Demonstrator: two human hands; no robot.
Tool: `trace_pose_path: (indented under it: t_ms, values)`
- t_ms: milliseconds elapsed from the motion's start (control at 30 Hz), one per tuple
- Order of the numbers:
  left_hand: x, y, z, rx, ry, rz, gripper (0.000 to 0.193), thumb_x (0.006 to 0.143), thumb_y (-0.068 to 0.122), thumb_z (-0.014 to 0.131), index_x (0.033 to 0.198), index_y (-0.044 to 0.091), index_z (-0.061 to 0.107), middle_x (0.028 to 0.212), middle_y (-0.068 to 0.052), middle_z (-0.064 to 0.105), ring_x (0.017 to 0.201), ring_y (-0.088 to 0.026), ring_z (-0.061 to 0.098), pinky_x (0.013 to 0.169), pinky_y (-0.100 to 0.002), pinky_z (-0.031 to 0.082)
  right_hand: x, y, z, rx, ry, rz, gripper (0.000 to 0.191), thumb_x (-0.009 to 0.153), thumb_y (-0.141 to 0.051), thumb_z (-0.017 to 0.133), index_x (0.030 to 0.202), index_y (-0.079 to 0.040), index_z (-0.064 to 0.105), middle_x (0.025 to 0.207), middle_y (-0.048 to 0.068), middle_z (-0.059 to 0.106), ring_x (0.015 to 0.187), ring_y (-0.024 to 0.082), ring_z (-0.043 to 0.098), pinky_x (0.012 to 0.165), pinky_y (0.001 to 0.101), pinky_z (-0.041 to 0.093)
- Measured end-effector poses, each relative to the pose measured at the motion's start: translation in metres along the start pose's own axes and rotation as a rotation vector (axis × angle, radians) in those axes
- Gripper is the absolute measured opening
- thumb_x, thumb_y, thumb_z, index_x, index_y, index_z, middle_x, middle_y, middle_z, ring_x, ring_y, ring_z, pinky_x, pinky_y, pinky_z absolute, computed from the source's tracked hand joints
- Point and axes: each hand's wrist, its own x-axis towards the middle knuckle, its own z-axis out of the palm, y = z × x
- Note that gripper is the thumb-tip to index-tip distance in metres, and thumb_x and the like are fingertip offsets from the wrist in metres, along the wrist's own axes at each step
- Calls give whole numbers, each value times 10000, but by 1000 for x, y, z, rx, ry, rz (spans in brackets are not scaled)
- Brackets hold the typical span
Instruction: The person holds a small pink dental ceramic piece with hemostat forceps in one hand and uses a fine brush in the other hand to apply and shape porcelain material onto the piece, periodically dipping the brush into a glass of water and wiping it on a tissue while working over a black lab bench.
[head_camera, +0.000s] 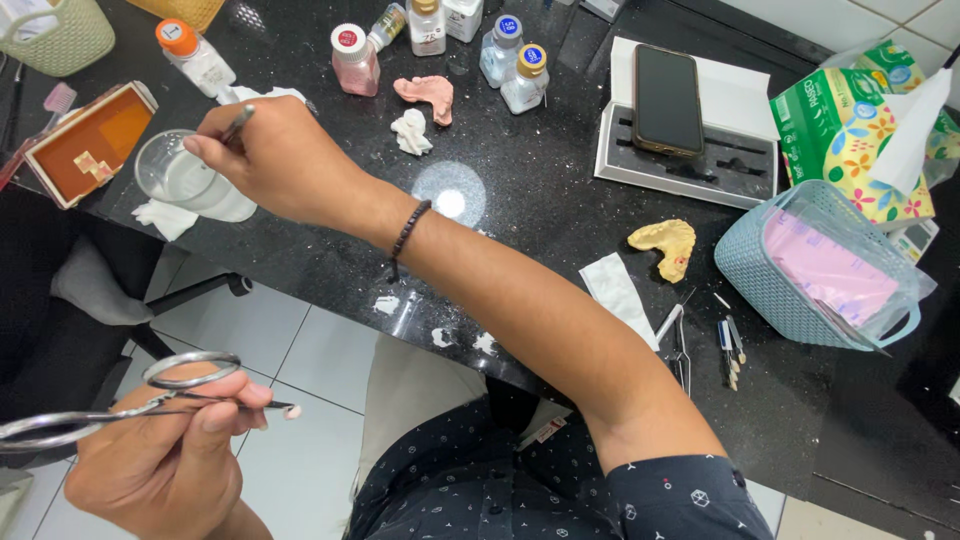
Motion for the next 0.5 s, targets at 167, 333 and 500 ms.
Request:
trace_pose_path:
  t_ms: [167, 333, 500]
  values:
    - [3, -15, -3, -139, -103, 58, 151, 982, 0, 688, 1069, -124, 681, 863, -233, 709, 652, -186, 707, 595, -246, 601, -54, -19, -104, 88, -26, -66, 158, 1059, -179, 694, 1096, -45, 769, 901, 20, 772, 809, 103, 684, 705, 271, 545]
    - [5, -19, 6, -126, -149, 4, 159, 925, -6, 670, 1014, -138, 670, 827, -232, 703, 581, -189, 683, 535, -261, 578, -191, -62, -257, -50, 191, 339, 165, 1085, -99, 635, 1087, 19, 750, 968, 84, 760, 898, 123, 754, 782, 225, 618]
    - [1, -11, 35, -146, -220, 8, 95, 942, -60, 651, 998, -134, 673, 858, -230, 697, 636, -196, 702, 571, -277, 604, -306, -85, -275, -158, 490, 607, 112, 969, -49, 696, 1047, 26, 723, 972, 81, 756, 878, 130, 747, 798, 238, 605]
